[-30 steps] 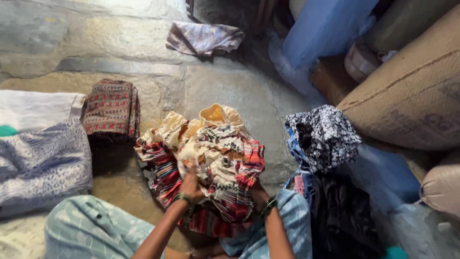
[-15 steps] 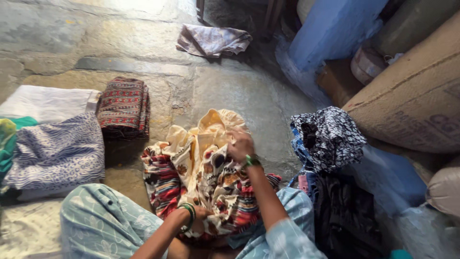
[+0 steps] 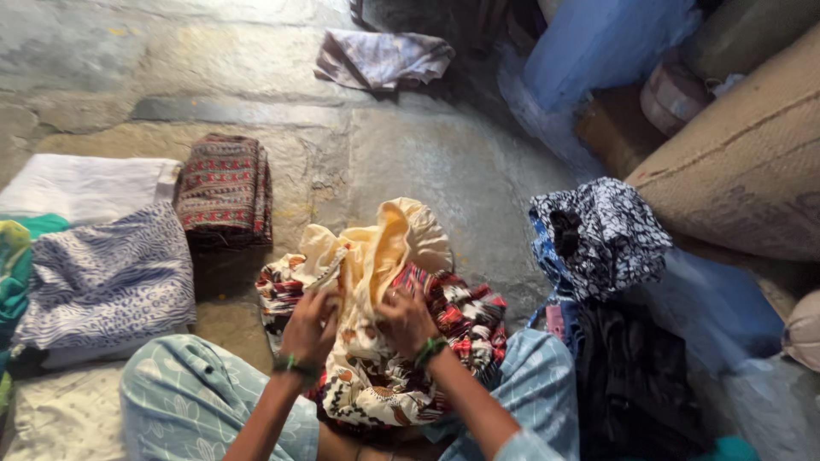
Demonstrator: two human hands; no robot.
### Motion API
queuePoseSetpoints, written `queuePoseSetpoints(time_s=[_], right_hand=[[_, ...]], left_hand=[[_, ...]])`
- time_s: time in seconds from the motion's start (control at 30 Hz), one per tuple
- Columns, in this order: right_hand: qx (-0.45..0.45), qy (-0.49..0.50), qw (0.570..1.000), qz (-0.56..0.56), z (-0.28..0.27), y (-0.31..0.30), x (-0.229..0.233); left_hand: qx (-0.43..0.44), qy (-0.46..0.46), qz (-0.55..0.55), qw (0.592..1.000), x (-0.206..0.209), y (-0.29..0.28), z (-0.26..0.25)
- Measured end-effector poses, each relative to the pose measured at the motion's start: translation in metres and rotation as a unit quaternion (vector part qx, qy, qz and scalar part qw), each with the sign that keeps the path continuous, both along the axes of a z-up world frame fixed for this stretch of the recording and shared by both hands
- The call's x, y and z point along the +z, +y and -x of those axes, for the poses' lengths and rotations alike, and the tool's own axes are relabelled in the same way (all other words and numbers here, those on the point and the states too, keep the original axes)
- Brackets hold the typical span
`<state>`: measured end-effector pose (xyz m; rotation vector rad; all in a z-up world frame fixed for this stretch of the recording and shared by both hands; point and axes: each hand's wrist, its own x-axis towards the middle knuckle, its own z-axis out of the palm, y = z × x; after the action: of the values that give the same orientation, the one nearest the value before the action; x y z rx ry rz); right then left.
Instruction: The person sits on the floor and folds several garments one by one, including a patterned cloth, a dark shirt, a white cloth, a patterned cloth, a dark cloth, and a floral skirt. Each item is smoothed, folded into a compact rectangle, and placed into a growing stack.
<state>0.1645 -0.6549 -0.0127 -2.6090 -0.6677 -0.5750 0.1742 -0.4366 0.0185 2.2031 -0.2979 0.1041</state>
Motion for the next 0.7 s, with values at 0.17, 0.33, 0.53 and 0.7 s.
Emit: queuePoseSetpoints(time_s=[0.17,0.33,0.53,0.7], right_hand=[[0.069,0.027,0.997,-0.025,0.082,0.026,0.048],[0.118,0.060,0.991,-0.002,0.114,0.040,0.081],[-0.019,0.030,0.999,-0.016,0.123,0.004,0.104],[-0.238,0.103,0.966,0.006,0.113,-0.033,0.096]], left_hand=[[-0.128,-0.083,-0.271,0.951,0.014,-0.077,-0.055],[-0.190,-0.016,-0.557,0.808,-0.038,-0.100,-0.095],[-0.053,-0.008,-0.393,0.918,-0.096,-0.013,-0.124],[0.040,0.099,-0.234,0.966,-0.057,0.083,-0.110]])
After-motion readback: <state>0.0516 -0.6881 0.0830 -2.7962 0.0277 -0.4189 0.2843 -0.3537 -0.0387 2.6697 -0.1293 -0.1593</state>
